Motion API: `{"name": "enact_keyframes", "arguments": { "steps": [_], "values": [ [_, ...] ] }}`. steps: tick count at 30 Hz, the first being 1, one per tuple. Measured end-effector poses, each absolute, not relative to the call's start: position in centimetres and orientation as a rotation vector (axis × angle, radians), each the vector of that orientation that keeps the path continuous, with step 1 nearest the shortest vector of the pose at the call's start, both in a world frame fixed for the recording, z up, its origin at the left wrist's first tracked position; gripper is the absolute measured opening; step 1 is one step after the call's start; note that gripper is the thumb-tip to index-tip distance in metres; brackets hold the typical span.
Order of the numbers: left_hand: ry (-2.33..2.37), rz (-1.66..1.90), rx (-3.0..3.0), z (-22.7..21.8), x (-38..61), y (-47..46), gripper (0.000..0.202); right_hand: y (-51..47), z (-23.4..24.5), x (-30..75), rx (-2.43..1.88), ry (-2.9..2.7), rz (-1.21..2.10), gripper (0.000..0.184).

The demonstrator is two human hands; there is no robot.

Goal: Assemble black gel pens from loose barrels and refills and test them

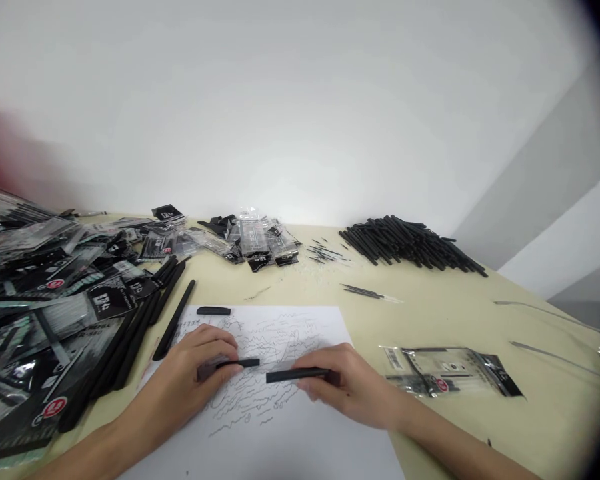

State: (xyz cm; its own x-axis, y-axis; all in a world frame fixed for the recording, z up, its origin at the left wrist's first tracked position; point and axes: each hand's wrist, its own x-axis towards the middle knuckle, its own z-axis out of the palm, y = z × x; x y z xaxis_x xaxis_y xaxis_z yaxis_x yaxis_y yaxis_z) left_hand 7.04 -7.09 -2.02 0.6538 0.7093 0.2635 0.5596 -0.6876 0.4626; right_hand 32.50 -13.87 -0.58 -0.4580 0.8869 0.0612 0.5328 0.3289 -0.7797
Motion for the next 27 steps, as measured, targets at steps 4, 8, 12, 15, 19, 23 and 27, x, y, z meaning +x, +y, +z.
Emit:
{"name": "enact_keyframes", "arguments": {
  "steps": [4, 8, 12, 15, 19, 23, 27],
  "values": [
    [1.006, 0.63, 2.545, -2.01, 7.11, -7.04, 0.015, -13.97, -0.48, 32.46, -1.246, -2.109, 0.98, 0.019],
    [0.999, 0.624, 2.538, -2.16, 7.1, -6.9, 0.015, -14.04, -0.5, 32.45, -1.244, -2.116, 0.979, 0.02],
    [0.982, 0.652, 2.535, -2.02, 7.13, -7.02, 0.014, -13.99, -0.57, 32.47, -1.245, -2.119, 0.975, 0.02],
    [0.995, 0.642, 2.526, -1.92, 7.15, -7.11, 0.014, -13.96, -0.6, 32.49, -1.244, -2.126, 0.965, 0.019],
    [1.002, 0.602, 2.528, -2.08, 7.04, -6.97, 0.017, -13.97, -0.63, 32.49, -1.245, -2.127, 0.968, 0.02],
    [1.016, 0.586, 2.528, -2.19, 7.02, -6.83, 0.017, -13.97, -0.58, 32.49, -1.243, -2.127, 0.969, 0.02],
    [1.016, 0.614, 2.528, -2.09, 7.15, -6.88, 0.015, -13.99, -0.55, 32.53, -1.247, -2.132, 0.961, 0.02]
  ]
}}
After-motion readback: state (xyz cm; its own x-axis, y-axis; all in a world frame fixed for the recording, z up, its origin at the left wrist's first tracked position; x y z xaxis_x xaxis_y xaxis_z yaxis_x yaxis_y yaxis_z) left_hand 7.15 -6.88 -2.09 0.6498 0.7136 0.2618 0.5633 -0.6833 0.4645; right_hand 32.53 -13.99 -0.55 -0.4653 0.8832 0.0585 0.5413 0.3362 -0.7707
